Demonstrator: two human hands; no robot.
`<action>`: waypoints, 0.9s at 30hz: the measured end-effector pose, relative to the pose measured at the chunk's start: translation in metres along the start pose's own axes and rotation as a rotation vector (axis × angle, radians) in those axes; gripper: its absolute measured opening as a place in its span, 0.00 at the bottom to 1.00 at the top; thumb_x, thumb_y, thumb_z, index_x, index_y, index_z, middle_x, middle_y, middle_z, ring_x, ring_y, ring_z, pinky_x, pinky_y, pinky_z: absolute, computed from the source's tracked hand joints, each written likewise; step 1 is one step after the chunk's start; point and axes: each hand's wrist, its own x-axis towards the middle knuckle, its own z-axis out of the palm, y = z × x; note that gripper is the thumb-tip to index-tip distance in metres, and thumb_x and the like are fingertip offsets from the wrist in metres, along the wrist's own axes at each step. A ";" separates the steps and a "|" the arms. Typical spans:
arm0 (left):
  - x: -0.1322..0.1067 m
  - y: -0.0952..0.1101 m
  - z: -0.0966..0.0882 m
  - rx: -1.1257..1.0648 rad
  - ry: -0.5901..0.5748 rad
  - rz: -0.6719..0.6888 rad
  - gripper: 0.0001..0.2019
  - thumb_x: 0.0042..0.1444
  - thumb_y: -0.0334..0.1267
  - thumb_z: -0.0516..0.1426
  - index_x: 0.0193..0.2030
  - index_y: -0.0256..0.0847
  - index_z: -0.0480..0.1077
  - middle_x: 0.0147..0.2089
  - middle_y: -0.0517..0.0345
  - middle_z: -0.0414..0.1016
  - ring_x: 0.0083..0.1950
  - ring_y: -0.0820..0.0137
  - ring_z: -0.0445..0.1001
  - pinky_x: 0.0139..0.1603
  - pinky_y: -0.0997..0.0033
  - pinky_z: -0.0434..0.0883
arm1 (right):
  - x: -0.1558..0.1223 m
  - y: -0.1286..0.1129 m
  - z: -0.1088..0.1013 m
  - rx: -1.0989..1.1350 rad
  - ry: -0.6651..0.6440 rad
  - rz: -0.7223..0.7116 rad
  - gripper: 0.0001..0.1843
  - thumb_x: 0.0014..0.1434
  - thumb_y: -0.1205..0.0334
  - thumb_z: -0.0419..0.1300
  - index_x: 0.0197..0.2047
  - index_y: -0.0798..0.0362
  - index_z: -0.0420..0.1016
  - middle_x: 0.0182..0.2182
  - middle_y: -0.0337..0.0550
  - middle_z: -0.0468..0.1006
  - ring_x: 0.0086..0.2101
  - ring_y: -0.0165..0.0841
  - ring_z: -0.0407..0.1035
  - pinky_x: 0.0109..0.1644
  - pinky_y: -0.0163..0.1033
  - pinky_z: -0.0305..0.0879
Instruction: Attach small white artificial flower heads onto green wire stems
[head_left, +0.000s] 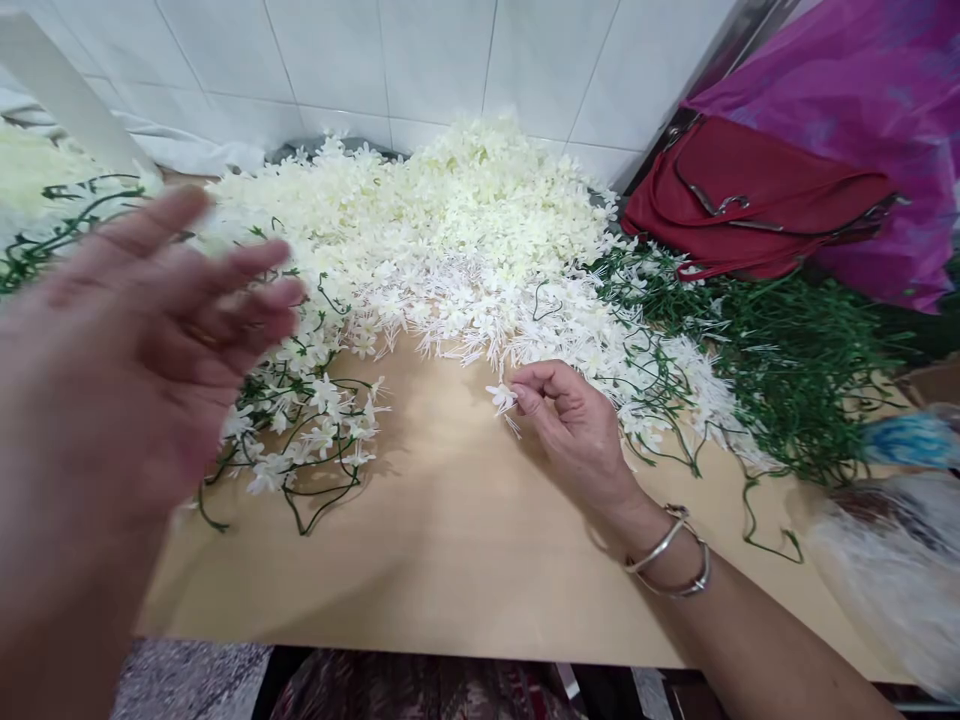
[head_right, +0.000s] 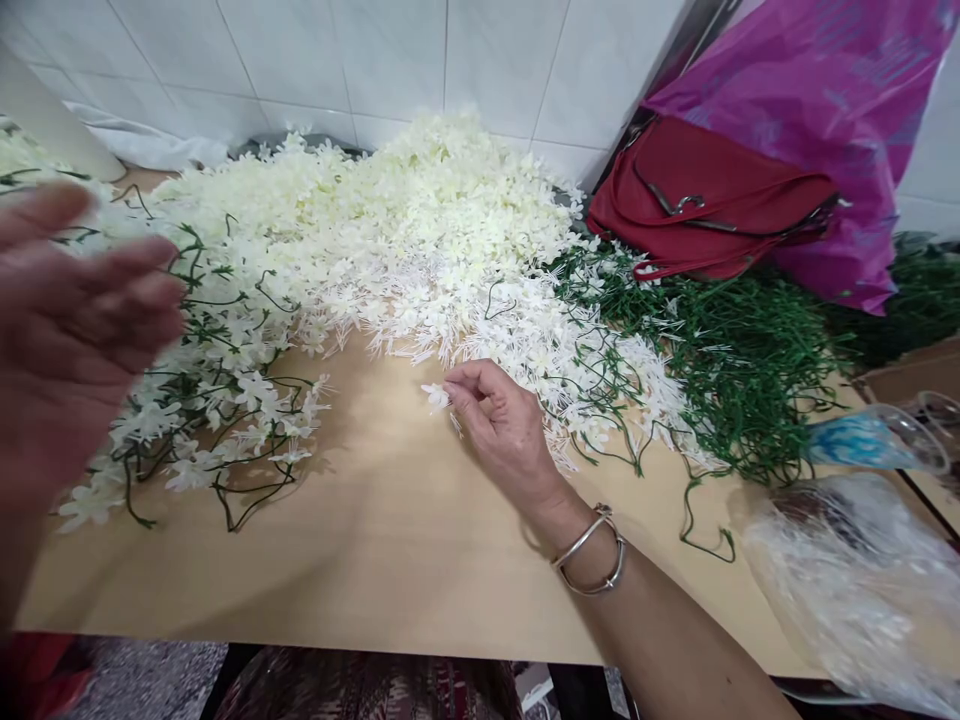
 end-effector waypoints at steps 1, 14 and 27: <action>-0.017 -0.006 0.010 0.027 -0.143 -0.027 0.15 0.67 0.36 0.62 0.59 0.42 0.76 0.52 0.55 0.85 0.48 0.66 0.85 0.57 0.55 0.81 | -0.001 -0.002 0.001 0.008 -0.027 -0.019 0.05 0.68 0.59 0.64 0.44 0.49 0.80 0.34 0.39 0.81 0.32 0.31 0.74 0.38 0.38 0.70; -0.073 -0.088 0.061 0.255 -0.686 -0.144 0.08 0.65 0.42 0.60 0.40 0.40 0.76 0.32 0.60 0.80 0.32 0.72 0.76 0.34 0.73 0.70 | -0.001 -0.001 0.000 -0.278 -0.144 -0.315 0.03 0.68 0.63 0.64 0.43 0.47 0.80 0.35 0.40 0.84 0.36 0.35 0.77 0.44 0.43 0.72; 0.006 -0.125 0.059 0.149 -0.576 -0.117 0.10 0.58 0.44 0.64 0.39 0.40 0.73 0.29 0.61 0.76 0.30 0.73 0.75 0.35 0.74 0.73 | 0.010 -0.016 -0.025 -0.635 -0.397 0.002 0.07 0.61 0.63 0.67 0.35 0.49 0.73 0.32 0.39 0.77 0.30 0.33 0.68 0.35 0.38 0.60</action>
